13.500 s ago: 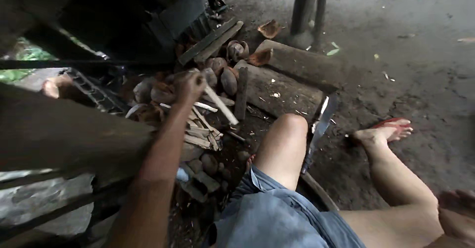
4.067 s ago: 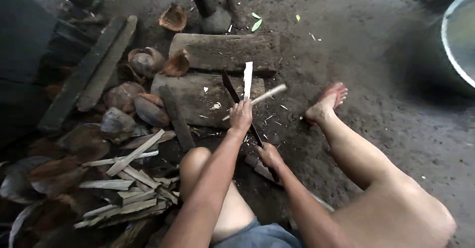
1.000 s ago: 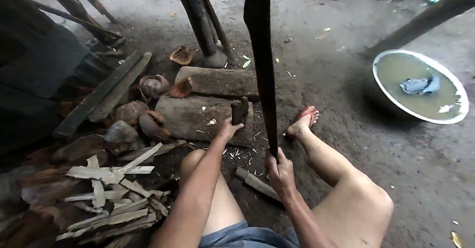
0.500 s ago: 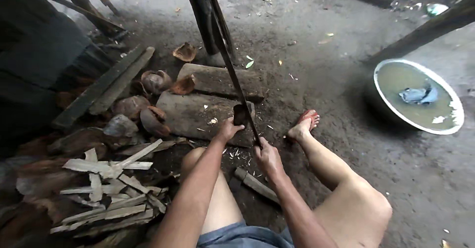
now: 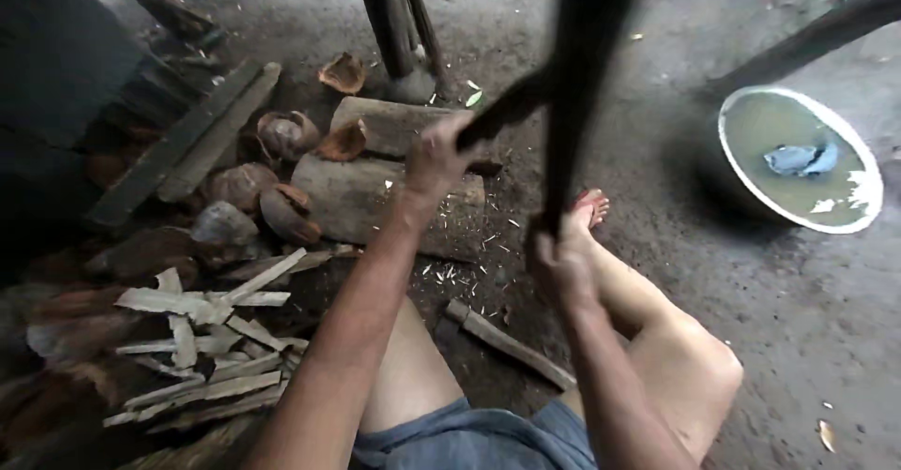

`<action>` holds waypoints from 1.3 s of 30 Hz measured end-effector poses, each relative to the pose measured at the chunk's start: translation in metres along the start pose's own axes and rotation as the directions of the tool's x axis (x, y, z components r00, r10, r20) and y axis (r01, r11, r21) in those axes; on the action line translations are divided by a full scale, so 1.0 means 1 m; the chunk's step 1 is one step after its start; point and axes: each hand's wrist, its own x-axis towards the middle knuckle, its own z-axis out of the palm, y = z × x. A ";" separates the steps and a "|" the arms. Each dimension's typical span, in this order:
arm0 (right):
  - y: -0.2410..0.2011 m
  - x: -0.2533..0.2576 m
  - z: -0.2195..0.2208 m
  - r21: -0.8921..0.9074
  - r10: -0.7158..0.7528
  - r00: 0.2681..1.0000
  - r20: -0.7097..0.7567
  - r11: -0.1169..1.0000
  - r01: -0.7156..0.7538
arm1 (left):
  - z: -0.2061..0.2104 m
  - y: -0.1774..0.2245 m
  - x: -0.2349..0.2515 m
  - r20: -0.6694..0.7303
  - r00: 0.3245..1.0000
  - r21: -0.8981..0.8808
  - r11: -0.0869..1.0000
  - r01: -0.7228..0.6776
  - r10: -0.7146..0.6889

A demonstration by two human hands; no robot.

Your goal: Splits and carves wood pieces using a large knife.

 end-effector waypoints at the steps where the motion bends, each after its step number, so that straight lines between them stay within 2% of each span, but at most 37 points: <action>1: 0.024 0.005 0.026 -0.096 0.159 0.976 0.150 0.985 -0.146 | 0.024 -0.023 -0.026 0.299 0.942 0.125 0.985 0.118 -0.151; 2: 0.053 0.005 0.054 -0.200 0.300 0.916 0.266 0.947 -0.252 | 0.049 -0.044 -0.057 0.519 0.801 0.244 0.950 0.196 -0.299; 3: 0.075 0.004 0.075 -0.278 0.381 0.867 0.321 0.913 -0.298 | 0.067 -0.061 -0.082 0.604 0.687 0.328 0.911 0.249 -0.405; 4: 0.084 0.005 0.089 -0.324 0.408 0.854 0.324 0.896 -0.305 | 0.070 -0.075 -0.091 0.638 0.597 0.378 0.873 0.307 -0.486; 5: 0.087 0.002 0.096 -0.345 0.413 0.858 0.306 0.888 -0.304 | 0.065 -0.083 -0.096 0.643 0.547 0.391 0.844 0.367 -0.536; 6: 0.090 -0.012 0.099 -0.356 0.415 0.863 0.289 0.883 -0.306 | 0.062 -0.088 -0.110 0.631 0.535 0.374 0.825 0.424 -0.562; 7: 0.092 -0.024 0.099 -0.356 0.418 0.868 0.268 0.880 -0.314 | 0.062 -0.092 -0.123 0.600 0.558 0.346 0.816 0.464 -0.572; 10: 0.072 -0.012 0.077 -0.258 0.363 0.909 0.203 0.916 -0.308 | 0.052 -0.103 -0.109 0.484 0.657 0.231 0.808 0.542 -0.579; 13: 0.049 -0.023 0.037 -0.175 0.243 0.965 0.104 0.959 -0.223 | 0.056 -0.116 -0.105 0.496 0.666 0.106 0.800 0.591 -0.558; 16: 0.037 -0.046 0.007 -0.182 0.101 0.995 0.005 0.978 -0.099 | 0.060 -0.120 -0.106 0.500 0.686 0.029 0.802 0.597 -0.529; 18: 0.036 -0.047 0.005 -0.219 0.154 0.986 0.066 0.966 -0.136 | 0.058 -0.116 -0.101 0.496 0.695 0.024 0.808 0.588 -0.520; 19: 0.038 -0.040 0.013 -0.242 0.253 0.955 0.157 0.947 -0.211 | 0.058 -0.114 -0.098 0.497 0.697 0.030 0.813 0.582 -0.517; 21: 0.065 -0.020 0.057 -0.289 0.452 0.830 0.326 0.884 -0.367 | 0.061 -0.108 -0.102 0.497 0.698 0.050 0.820 0.570 -0.516; 22: 0.083 -0.009 0.082 -0.293 0.488 0.796 0.358 0.868 -0.400 | 0.065 -0.106 -0.104 0.488 0.699 0.055 0.817 0.574 -0.524; 24: 0.090 0.011 0.112 -0.284 0.482 0.795 0.368 0.873 -0.397 | 0.064 -0.108 -0.102 0.492 0.671 0.087 0.799 0.596 -0.554; 26: 0.082 0.015 0.115 -0.287 0.462 0.812 0.356 0.881 -0.375 | 0.063 -0.113 -0.106 0.492 0.647 0.107 0.778 0.619 -0.583; 32: 0.046 -0.007 0.063 -0.278 0.320 0.913 0.252 0.928 -0.248 | 0.059 -0.118 -0.101 0.423 0.706 -0.068 0.757 0.650 -0.568; 34: 0.042 -0.014 0.052 -0.283 0.302 0.921 0.244 0.931 -0.230 | 0.058 -0.118 -0.102 0.404 0.734 -0.138 0.756 0.639 -0.546; 36: 0.051 -0.014 0.061 -0.302 0.357 0.893 0.274 0.913 -0.273 | 0.059 -0.112 -0.101 0.385 0.758 -0.204 0.752 0.627 -0.527; 39: 0.105 -0.010 0.119 -0.370 0.522 0.763 0.381 0.842 -0.391 | 0.060 -0.103 -0.102 0.382 0.780 -0.286 0.740 0.609 -0.495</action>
